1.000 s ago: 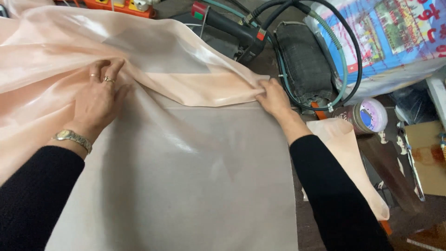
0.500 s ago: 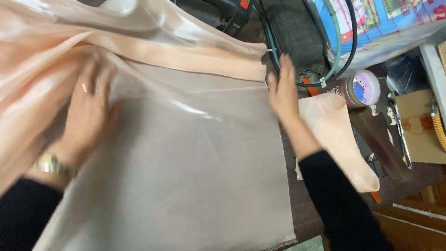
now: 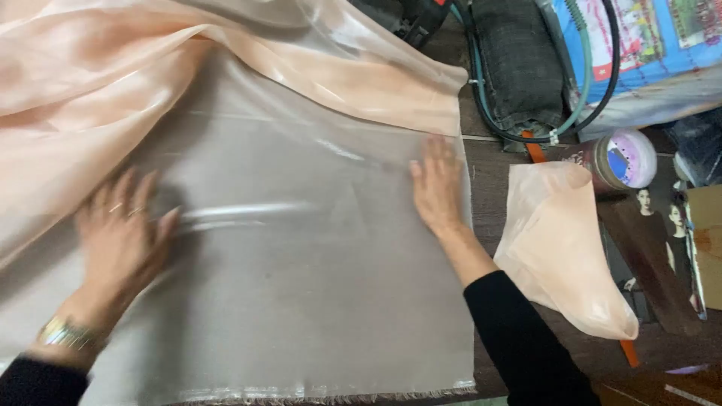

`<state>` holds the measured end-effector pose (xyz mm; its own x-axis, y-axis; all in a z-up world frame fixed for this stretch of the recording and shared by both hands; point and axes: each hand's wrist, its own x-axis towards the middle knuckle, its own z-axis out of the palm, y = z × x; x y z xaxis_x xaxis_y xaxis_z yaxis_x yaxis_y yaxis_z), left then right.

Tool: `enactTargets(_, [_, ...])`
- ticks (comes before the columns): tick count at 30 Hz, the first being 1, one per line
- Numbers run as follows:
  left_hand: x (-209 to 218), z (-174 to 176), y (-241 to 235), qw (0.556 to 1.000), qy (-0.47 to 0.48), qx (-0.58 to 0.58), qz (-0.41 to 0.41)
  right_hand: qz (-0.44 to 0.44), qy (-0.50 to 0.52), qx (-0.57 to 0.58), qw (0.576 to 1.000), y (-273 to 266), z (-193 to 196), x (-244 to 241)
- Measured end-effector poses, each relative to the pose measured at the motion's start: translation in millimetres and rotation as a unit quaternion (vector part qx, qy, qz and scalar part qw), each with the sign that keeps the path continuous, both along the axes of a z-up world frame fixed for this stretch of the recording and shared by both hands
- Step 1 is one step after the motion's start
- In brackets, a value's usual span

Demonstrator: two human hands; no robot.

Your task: Aligning a pre-cut fabric pattern piece onto a larger sheet of fabric and smoothing it out on a workbench.

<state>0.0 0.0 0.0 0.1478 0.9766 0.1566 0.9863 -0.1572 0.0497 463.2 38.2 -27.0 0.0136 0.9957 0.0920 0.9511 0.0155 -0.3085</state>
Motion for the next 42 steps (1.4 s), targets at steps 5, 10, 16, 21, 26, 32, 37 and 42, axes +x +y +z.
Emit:
enactTargets(5, [57, -19, 73, 0.987, -0.072, -0.048, -0.133, 0.174, 0.012, -0.010, 0.985, 21, -5, -44])
enactTargets(10, [55, -24, 124, 0.986, -0.059, -0.143, -0.063, -0.028, -0.138, 0.052, 0.989, 66, -72, 76])
enactTargets(16, [77, -13, 85, 0.967, -0.026, -0.046, -0.248, 0.045, -0.013, -0.006, 0.999, -22, 27, -37])
enactTargets(21, [36, -9, 40, 0.968, -0.034, -0.083, -0.234, 0.059, -0.066, -0.052, 0.995, -64, -5, -11])
enactTargets(26, [-32, 1, -38, 0.982, -0.109, -0.023, -0.154, -0.008, -0.001, -0.012, 1.000, -119, 28, 14])
enactTargets(32, [-59, -6, -148, 0.990, -0.091, -0.108, 0.005, 0.101, -0.036, -0.070, 0.992, -211, 29, 0])
enactTargets(37, [-68, -30, -190, 0.993, -0.063, -0.095, 0.009, 0.141, -0.058, -0.038, 0.988, -227, 11, 20])
enactTargets(42, [-62, -22, -211, 0.988, -0.099, -0.115, 0.010, 0.158, 0.001, -0.014, 0.987, -239, 15, 33])
